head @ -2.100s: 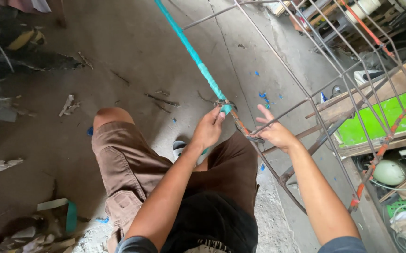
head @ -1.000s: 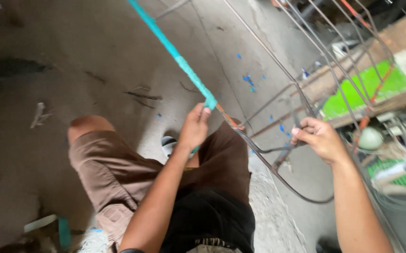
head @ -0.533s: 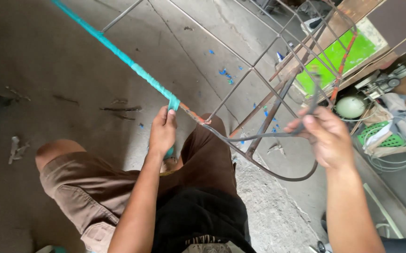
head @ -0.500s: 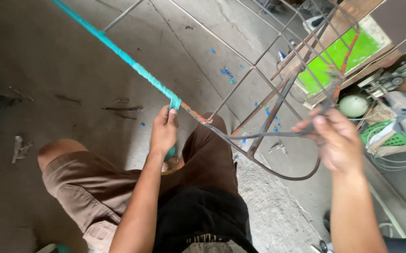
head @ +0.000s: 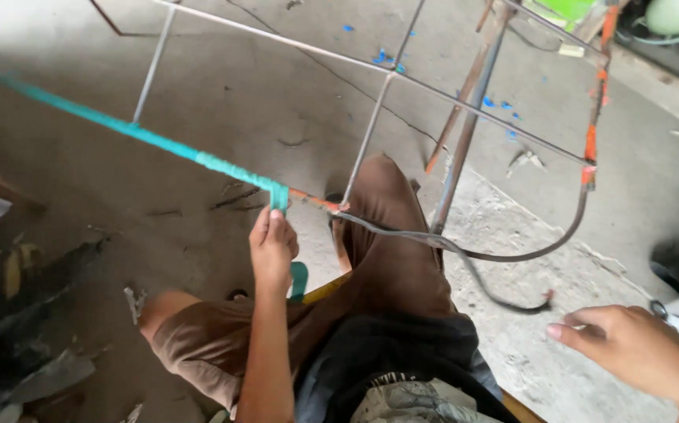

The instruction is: Wrapping a metal wire frame with a long strip of fabric to prepare it for upholstery.

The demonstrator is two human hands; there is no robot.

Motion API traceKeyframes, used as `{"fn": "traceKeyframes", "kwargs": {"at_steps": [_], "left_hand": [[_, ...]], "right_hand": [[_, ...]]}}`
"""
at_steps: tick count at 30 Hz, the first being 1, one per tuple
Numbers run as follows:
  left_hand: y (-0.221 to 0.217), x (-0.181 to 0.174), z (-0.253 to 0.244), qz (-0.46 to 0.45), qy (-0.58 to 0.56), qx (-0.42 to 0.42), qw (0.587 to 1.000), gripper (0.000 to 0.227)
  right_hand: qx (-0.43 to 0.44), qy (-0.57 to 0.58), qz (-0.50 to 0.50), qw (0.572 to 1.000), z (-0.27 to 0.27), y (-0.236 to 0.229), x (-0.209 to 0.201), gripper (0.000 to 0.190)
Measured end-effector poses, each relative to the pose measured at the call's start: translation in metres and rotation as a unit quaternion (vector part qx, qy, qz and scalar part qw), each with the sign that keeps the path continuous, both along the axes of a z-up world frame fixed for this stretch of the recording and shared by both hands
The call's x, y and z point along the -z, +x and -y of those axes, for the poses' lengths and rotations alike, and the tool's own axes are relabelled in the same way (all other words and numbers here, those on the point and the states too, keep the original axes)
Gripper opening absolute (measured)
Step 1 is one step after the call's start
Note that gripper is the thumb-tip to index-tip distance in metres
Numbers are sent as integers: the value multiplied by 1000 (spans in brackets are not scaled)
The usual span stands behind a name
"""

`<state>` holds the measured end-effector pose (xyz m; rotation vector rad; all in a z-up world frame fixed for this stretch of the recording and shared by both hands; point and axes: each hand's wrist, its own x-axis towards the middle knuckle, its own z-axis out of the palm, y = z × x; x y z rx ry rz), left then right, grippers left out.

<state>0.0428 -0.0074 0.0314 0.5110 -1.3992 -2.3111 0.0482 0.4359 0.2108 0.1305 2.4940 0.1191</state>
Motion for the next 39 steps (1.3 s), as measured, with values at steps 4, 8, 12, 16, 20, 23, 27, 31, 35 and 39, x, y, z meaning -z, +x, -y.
{"fn": "traceKeyframes", "kwargs": {"at_steps": [4,8,12,16,20,23,27,31,35,39], "left_hand": [[3,-16,-6,-3,-3,-2,1000,33],[11,-16,-13,40,11,-27,999,37],[24,0,-25,112,69,-62,989,41],[41,39,-52,151,130,-91,976,44],[34,89,-54,239,-2,-58,969,51],[-17,194,-18,219,-380,132,889,41],[-140,185,47,-53,-414,349,839,28],[-177,217,67,-299,83,443,841,88],[-122,335,46,-356,-149,267,883,97],[-3,299,42,71,-459,182,867,17]], "right_hand": [[-41,-196,10,980,32,6,1,64],[-77,-530,-28,844,116,-52,22,60],[47,-528,125,839,202,-136,79,72],[170,-574,332,729,272,-156,96,38],[161,-616,390,665,300,-155,115,24],[195,-614,357,676,308,-147,111,18],[251,-626,324,664,312,-144,101,21],[231,-633,303,673,309,-143,74,52],[204,-645,354,646,302,-146,101,51],[161,-631,408,640,301,-150,102,41]]}}
